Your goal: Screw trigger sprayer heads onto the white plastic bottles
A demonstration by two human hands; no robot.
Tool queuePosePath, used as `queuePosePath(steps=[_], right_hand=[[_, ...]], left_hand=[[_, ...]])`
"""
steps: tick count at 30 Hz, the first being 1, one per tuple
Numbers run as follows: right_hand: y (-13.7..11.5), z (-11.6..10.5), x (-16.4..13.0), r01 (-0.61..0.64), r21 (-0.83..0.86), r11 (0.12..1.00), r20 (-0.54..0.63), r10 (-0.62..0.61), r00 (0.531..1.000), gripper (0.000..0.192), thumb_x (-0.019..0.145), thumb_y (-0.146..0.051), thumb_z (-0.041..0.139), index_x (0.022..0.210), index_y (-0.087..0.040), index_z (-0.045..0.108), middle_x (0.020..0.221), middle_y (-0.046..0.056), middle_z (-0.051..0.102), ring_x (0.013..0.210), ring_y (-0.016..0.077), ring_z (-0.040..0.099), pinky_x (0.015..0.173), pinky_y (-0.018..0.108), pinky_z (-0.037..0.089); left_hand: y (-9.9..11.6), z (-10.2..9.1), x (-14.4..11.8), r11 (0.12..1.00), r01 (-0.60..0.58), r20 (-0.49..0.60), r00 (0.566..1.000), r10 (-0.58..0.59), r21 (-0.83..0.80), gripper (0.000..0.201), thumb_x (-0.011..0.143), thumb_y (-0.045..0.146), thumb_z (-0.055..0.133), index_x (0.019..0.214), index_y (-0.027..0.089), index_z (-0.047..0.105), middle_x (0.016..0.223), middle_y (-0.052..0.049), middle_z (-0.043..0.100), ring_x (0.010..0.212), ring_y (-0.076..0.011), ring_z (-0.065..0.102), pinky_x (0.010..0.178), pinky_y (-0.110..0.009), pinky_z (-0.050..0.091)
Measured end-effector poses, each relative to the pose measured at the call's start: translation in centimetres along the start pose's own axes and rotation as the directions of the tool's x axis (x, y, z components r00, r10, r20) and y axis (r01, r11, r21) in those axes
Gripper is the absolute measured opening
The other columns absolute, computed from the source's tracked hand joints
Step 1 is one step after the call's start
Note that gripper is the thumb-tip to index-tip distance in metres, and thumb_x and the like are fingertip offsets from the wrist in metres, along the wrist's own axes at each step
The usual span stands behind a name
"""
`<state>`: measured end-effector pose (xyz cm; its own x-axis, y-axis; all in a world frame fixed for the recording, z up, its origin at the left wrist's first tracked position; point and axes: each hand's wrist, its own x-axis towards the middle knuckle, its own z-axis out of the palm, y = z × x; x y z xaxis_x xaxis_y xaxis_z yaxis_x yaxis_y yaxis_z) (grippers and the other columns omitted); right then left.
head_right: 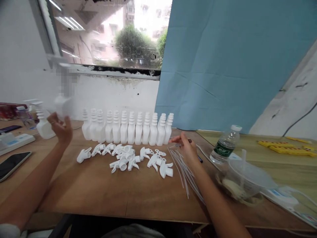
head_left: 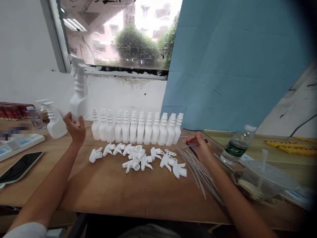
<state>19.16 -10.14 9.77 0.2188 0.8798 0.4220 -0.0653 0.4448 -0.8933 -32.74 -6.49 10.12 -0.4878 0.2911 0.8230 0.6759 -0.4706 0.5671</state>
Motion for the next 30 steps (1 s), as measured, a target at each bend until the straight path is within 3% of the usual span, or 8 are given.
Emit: queuePosePath(steps=[5,8,10,17,21,24,28,30], right_hand=[[-3.6,4.8,-0.7,0.159,0.054,0.986,0.106,-0.164,0.981,0.032,0.072,-0.051,0.073,0.084,-0.021,0.069,0.058,-0.004,0.046,0.044,0.0072,0.037,0.04,0.022,0.034],[-4.3,6.8,-1.2,0.156,0.096,0.983,0.164,-0.17,0.972,0.042,0.061,-0.046,0.08,0.093,-0.023,0.064,0.069,-0.003,0.051,0.048,0.008,0.039,0.042,0.023,0.033],[-4.2,7.4,-1.4,0.136,0.134,0.982,0.183,-0.16,0.97,0.044,0.057,-0.046,0.08,0.091,-0.024,0.061,0.073,-0.003,0.052,0.053,0.0101,0.043,0.045,0.023,0.036],[-2.8,7.6,-1.9,0.017,0.293,0.956,-0.042,-0.005,0.999,0.037,0.056,-0.045,0.077,0.077,-0.023,0.055,0.065,-0.005,0.049,0.053,0.0094,0.044,0.053,0.023,0.042],[-3.5,7.0,-1.8,0.026,0.245,0.969,0.024,-0.033,0.999,0.037,0.053,-0.043,0.076,0.076,-0.024,0.053,0.072,-0.002,0.054,0.063,0.0133,0.049,0.056,0.024,0.042],[-4.6,6.3,-2.0,0.058,0.19,0.98,0.206,-0.097,0.974,0.039,0.053,-0.052,0.072,0.076,-0.026,0.055,0.076,0.0,0.054,0.071,0.0177,0.051,0.061,0.027,0.044],[-5.4,5.8,-2.4,0.078,0.187,0.979,0.292,-0.131,0.947,0.056,0.037,-0.062,0.08,0.072,-0.025,0.058,0.078,0.002,0.052,0.071,0.0198,0.049,0.059,0.03,0.043],[-5.9,5.6,-2.5,0.109,0.216,0.97,0.298,-0.172,0.939,0.061,0.034,-0.069,0.08,0.072,-0.026,0.058,0.077,0.002,0.051,0.069,0.0196,0.048,0.057,0.031,0.043]], left_hand=[[7.9,3.4,-4.2,0.929,-0.352,0.143,0.92,0.366,-0.114,0.044,0.081,0.034,0.071,0.115,0.021,0.046,0.122,-0.012,0.056,0.12,-0.0259,0.051,0.101,-0.045,0.043],[11.2,4.4,-7.8,0.654,-0.67,0.285,0.589,0.757,-0.352,0.051,0.088,0.02,0.061,0.132,0.028,0.035,0.133,-0.014,0.051,0.126,-0.0285,0.048,0.096,-0.052,0.048],[12.2,4.7,-9.5,0.583,-0.695,0.328,0.483,0.812,-0.42,0.059,0.09,0.016,0.058,0.139,0.029,0.029,0.136,-0.016,0.049,0.13,-0.0292,0.045,0.095,-0.053,0.049],[13.1,3.9,-10.8,0.635,-0.61,0.414,0.482,0.772,-0.474,0.06,0.09,0.019,0.057,0.143,0.023,0.027,0.127,-0.019,0.053,0.119,-0.0297,0.052,0.091,-0.051,0.051],[14.1,3.2,-11.2,0.748,-0.442,0.527,0.531,0.663,-0.495,0.045,0.096,0.031,0.045,0.139,0.021,0.038,0.122,-0.016,0.057,0.111,-0.03,0.055,0.089,-0.048,0.051],[14.4,3.0,-11.3,0.909,0.041,0.739,0.598,0.31,-0.415,0.043,0.099,0.046,0.029,0.126,0.023,0.054,0.114,-0.01,0.065,0.104,-0.0285,0.062,0.082,-0.042,0.054],[13.5,3.6,-10.7,0.879,0.43,0.943,0.326,0.063,-0.207,0.057,0.095,0.059,0.026,0.101,0.022,0.068,0.08,-0.008,0.072,0.068,-0.0256,0.069,0.053,-0.038,0.056],[12.7,3.9,-10.5,0.894,0.397,0.951,0.294,0.092,-0.209,0.056,0.092,0.063,0.033,0.092,0.021,0.071,0.066,-0.008,0.069,0.056,-0.0253,0.067,0.043,-0.037,0.052]])
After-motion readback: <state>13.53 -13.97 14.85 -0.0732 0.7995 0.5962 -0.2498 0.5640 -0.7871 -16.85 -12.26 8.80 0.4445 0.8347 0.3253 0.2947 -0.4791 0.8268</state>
